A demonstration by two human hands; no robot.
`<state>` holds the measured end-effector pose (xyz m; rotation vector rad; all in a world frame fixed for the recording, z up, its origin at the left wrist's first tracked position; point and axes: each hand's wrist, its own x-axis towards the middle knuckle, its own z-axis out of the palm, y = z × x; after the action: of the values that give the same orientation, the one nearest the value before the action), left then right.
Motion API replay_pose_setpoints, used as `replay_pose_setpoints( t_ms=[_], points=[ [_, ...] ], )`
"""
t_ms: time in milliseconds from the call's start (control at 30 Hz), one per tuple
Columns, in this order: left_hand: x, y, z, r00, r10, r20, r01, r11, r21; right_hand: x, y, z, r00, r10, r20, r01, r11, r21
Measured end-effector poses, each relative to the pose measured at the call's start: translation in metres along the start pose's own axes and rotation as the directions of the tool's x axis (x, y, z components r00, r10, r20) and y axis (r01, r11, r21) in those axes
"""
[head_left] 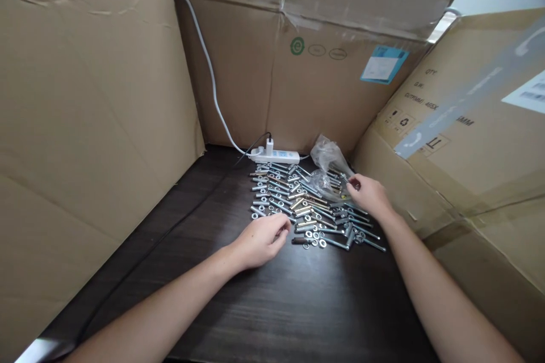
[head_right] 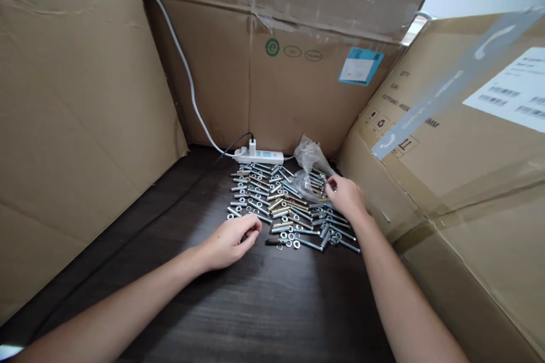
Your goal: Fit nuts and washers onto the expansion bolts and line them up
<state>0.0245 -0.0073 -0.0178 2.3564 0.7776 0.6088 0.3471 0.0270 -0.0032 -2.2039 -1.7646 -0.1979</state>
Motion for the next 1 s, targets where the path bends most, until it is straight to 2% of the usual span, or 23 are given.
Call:
replay_pose_setpoints(
  t_ms=[100,267,433,533,633,700,767,833,1000],
  points=[
    [0.000,-0.001,-0.001,1.000,-0.003,-0.004,0.003,1.000,0.021,0.020,0.010,0.016,0.999,0.000,0.040,0.003,0.998,-0.055],
    [0.000,-0.002,-0.002,1.000,0.012,0.001,-0.012,0.999,0.048,0.035,-0.005,0.036,0.997,-0.037,0.070,0.039,0.999,-0.030],
    [0.000,-0.002,-0.002,0.999,0.034,0.000,-0.034,0.997,0.067,0.035,-0.003,0.039,0.998,-0.042,0.047,0.041,0.999,0.035],
    [0.001,-0.004,-0.001,0.999,0.027,-0.017,-0.026,0.996,0.087,0.021,0.000,0.029,0.999,-0.052,0.015,0.051,0.995,0.083],
    [0.002,-0.008,0.000,0.999,0.005,-0.043,0.000,0.992,0.123,-0.007,-0.009,0.013,0.996,-0.091,-0.012,0.092,0.982,0.163],
    [0.003,-0.011,0.000,0.998,-0.012,-0.063,0.021,0.989,0.148,-0.031,-0.023,0.004,0.982,-0.186,-0.025,0.185,0.931,0.313],
    [0.004,-0.014,0.000,0.997,-0.028,-0.077,0.041,0.985,0.170,-0.054,-0.039,-0.003,0.961,-0.276,0.022,0.247,0.888,0.387],
    [0.004,-0.015,0.000,0.997,-0.030,-0.076,0.043,0.982,0.181,-0.072,-0.054,-0.005,0.931,-0.357,0.080,0.302,0.874,0.382],
    [0.005,-0.017,-0.001,0.999,0.012,-0.052,-0.001,0.979,0.204,-0.086,-0.069,-0.001,0.872,-0.465,0.153,0.394,0.851,0.347]
  ],
)
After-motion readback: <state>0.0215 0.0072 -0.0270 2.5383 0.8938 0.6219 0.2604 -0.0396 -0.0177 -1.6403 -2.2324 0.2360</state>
